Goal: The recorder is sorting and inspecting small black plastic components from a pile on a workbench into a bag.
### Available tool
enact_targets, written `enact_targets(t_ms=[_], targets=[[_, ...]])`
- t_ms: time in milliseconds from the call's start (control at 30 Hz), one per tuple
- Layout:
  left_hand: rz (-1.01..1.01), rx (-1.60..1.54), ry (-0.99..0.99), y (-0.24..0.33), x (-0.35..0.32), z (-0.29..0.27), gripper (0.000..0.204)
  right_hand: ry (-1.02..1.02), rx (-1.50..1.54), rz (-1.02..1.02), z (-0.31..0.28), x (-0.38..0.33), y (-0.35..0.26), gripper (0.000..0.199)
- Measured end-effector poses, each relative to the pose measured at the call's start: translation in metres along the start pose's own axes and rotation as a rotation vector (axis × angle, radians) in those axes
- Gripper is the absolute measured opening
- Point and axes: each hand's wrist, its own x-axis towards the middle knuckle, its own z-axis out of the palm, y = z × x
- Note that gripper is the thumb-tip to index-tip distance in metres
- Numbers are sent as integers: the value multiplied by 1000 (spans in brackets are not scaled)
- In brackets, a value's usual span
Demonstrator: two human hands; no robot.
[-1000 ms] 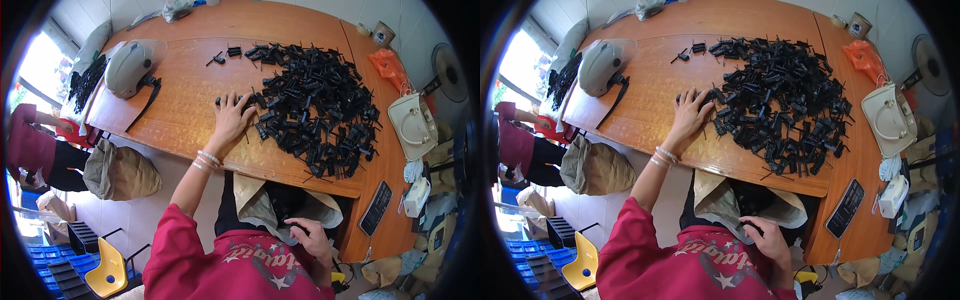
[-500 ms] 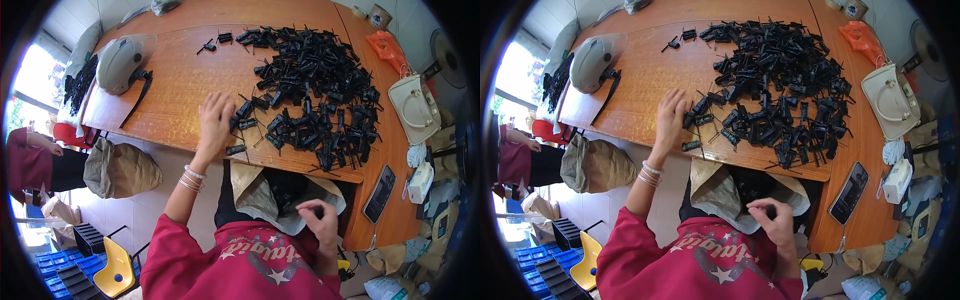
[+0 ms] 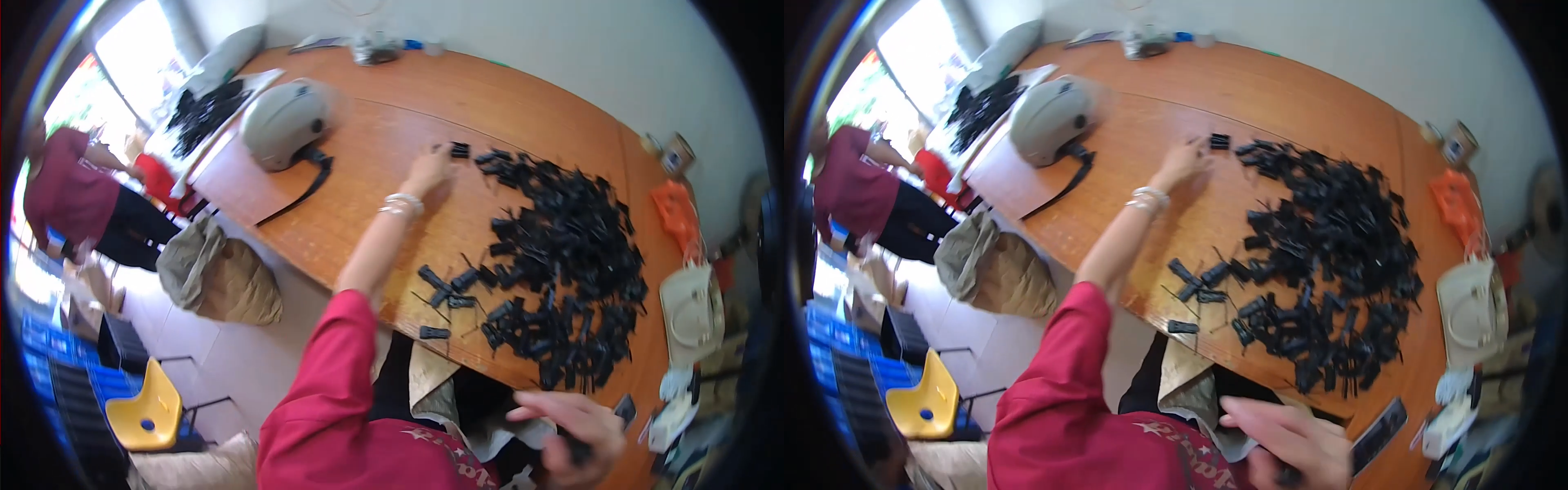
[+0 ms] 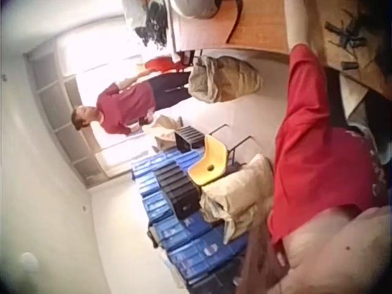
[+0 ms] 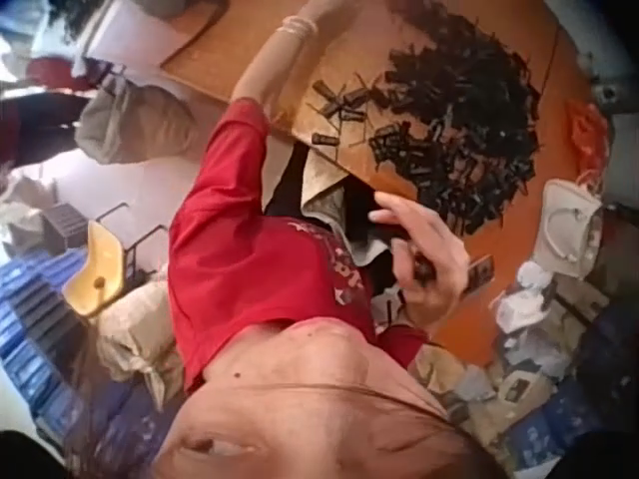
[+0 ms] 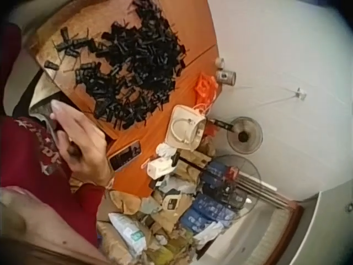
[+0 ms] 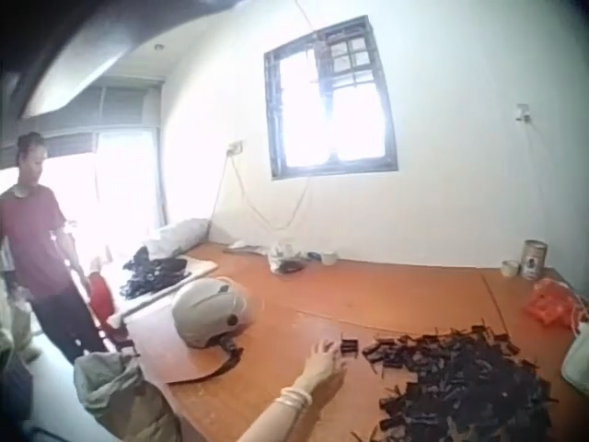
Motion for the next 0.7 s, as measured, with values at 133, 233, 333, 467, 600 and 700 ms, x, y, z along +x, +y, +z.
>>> enact_targets(t_ms=[133, 233, 333, 467, 600, 700], targets=[[-111, 62, -186, 2, 1, 0, 59, -120, 65, -127, 21, 35, 5, 28], [-30, 148, -243, 13, -11, 5, 56, -231, 142, -94, -11, 33, -6, 27], [-12, 117, -262, 22, -29, -7, 56, -92, 327, -347, -7, 15, 7, 29], [96, 81, -279, 24, -60, -8, 53, -155, 270, -562, -10, 9, 17, 36], [285, 42, -326, 29, -87, -27, 49, -65, 408, -593, -2, 4, -6, 35], [302, -60, -278, 38, -101, -29, 44, -382, 559, -418, -25, 11, -39, 40]])
